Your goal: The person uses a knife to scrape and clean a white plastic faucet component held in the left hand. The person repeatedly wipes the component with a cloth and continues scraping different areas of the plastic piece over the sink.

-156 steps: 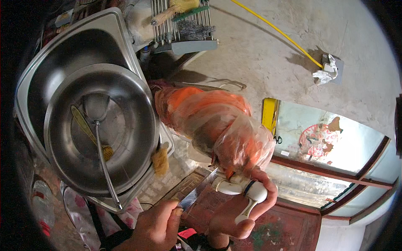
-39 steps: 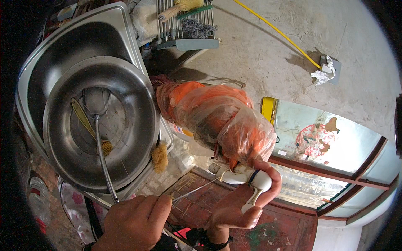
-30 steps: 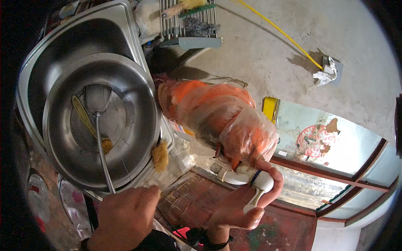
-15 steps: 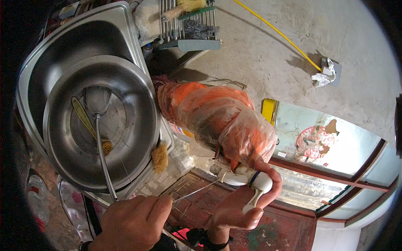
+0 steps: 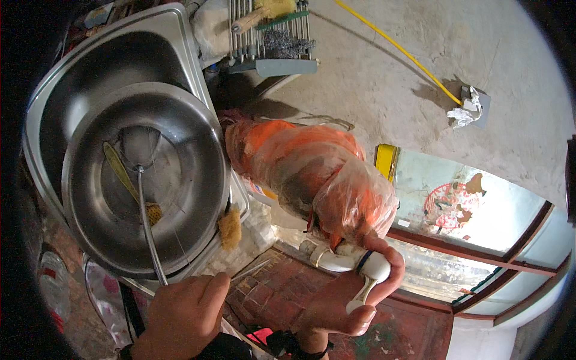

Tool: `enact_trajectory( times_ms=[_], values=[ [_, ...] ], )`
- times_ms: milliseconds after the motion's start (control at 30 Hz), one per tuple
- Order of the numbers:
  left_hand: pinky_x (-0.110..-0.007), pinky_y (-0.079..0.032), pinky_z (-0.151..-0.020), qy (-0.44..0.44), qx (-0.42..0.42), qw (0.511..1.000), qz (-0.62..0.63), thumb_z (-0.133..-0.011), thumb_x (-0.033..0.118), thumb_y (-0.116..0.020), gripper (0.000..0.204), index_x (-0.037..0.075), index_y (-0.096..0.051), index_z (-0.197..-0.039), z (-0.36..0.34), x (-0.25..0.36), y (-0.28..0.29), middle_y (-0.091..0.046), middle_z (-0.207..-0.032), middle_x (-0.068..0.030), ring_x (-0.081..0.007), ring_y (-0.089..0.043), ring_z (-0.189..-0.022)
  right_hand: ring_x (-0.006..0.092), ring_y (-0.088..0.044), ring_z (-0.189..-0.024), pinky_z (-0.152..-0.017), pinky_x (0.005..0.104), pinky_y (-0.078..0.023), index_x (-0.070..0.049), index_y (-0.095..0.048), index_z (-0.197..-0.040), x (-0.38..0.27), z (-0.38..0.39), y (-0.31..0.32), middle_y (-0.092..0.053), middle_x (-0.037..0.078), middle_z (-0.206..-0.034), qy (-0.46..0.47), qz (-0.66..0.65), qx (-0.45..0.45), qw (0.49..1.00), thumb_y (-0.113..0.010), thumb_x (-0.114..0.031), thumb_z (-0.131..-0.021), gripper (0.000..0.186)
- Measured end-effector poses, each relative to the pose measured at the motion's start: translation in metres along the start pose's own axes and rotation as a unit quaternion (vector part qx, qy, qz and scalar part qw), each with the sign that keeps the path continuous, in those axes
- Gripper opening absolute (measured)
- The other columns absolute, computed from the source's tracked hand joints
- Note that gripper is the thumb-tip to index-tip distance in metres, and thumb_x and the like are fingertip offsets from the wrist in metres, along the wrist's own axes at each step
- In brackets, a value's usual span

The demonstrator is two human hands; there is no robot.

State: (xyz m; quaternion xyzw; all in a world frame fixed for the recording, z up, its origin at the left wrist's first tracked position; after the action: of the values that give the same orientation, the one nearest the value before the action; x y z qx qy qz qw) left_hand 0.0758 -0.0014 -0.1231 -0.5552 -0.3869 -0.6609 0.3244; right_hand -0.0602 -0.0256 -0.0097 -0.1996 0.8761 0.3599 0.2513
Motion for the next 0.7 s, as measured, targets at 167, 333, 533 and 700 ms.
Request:
enact_trajectory(
  times_ms=[167, 333, 533, 700],
  values=[
    [-0.037, -0.050, -0.059, -0.041, 0.030, 0.998, 0.034, -0.079, 0.000, -0.058, 0.017, -0.003, -0.057, -0.096, 0.009, 0.008, 0.001, -0.060, -0.080, -0.0159, -0.0303, -0.061, -0.070, 0.0274, -0.046, -0.104, -0.095, 0.0408, -0.032, -0.001, -0.043, -0.117, 0.011, -0.004, 0.006, -0.050, 0.015, -0.106, -0.047, -0.023, 0.022, 0.998, -0.038, -0.062, -0.077, 0.073],
    [-0.039, -0.050, -0.060, -0.065, 0.044, 0.995, 0.067, -0.079, -0.001, -0.058, 0.018, -0.004, -0.055, -0.097, 0.010, 0.014, -0.004, -0.059, -0.082, -0.0185, -0.0328, -0.061, -0.072, 0.0269, -0.046, -0.104, -0.095, 0.0407, -0.032, -0.001, -0.043, -0.116, 0.005, -0.005, 0.002, -0.049, 0.015, -0.106, -0.021, 0.009, 0.007, 1.000, -0.037, -0.062, -0.077, 0.073],
    [-0.037, -0.053, -0.066, -0.092, 0.058, 0.993, 0.045, -0.080, -0.004, -0.056, 0.025, -0.007, -0.056, -0.104, 0.015, 0.016, -0.001, -0.062, -0.092, -0.0200, -0.0323, -0.063, -0.079, 0.0268, -0.045, -0.104, -0.095, 0.0407, -0.031, -0.001, -0.043, -0.116, 0.003, -0.006, 0.000, -0.049, 0.015, -0.106, -0.029, 0.002, 0.001, 1.000, -0.037, -0.061, -0.077, 0.072],
    [-0.037, -0.053, -0.066, -0.108, 0.069, 0.991, 0.025, -0.079, -0.004, -0.058, 0.025, -0.007, -0.056, -0.104, 0.009, 0.019, 0.001, -0.063, -0.091, -0.0200, -0.0324, -0.063, -0.079, 0.0269, -0.045, -0.104, -0.095, 0.0411, -0.031, -0.001, -0.043, -0.115, 0.003, -0.007, 0.000, -0.048, 0.014, -0.106, -0.018, 0.017, 0.006, 1.000, -0.037, -0.061, -0.077, 0.072]
  ],
)
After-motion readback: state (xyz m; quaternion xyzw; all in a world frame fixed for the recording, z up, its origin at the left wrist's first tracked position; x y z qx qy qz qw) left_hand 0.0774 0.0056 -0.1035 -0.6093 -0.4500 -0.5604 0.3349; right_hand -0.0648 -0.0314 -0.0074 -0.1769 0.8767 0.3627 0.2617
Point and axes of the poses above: each hand's wrist, its own z-axis away from the middle knuckle, its own y-axis out of the back of the hand, x = y × z, the point moved 6 cm from there along -z, towards the middle knuckle
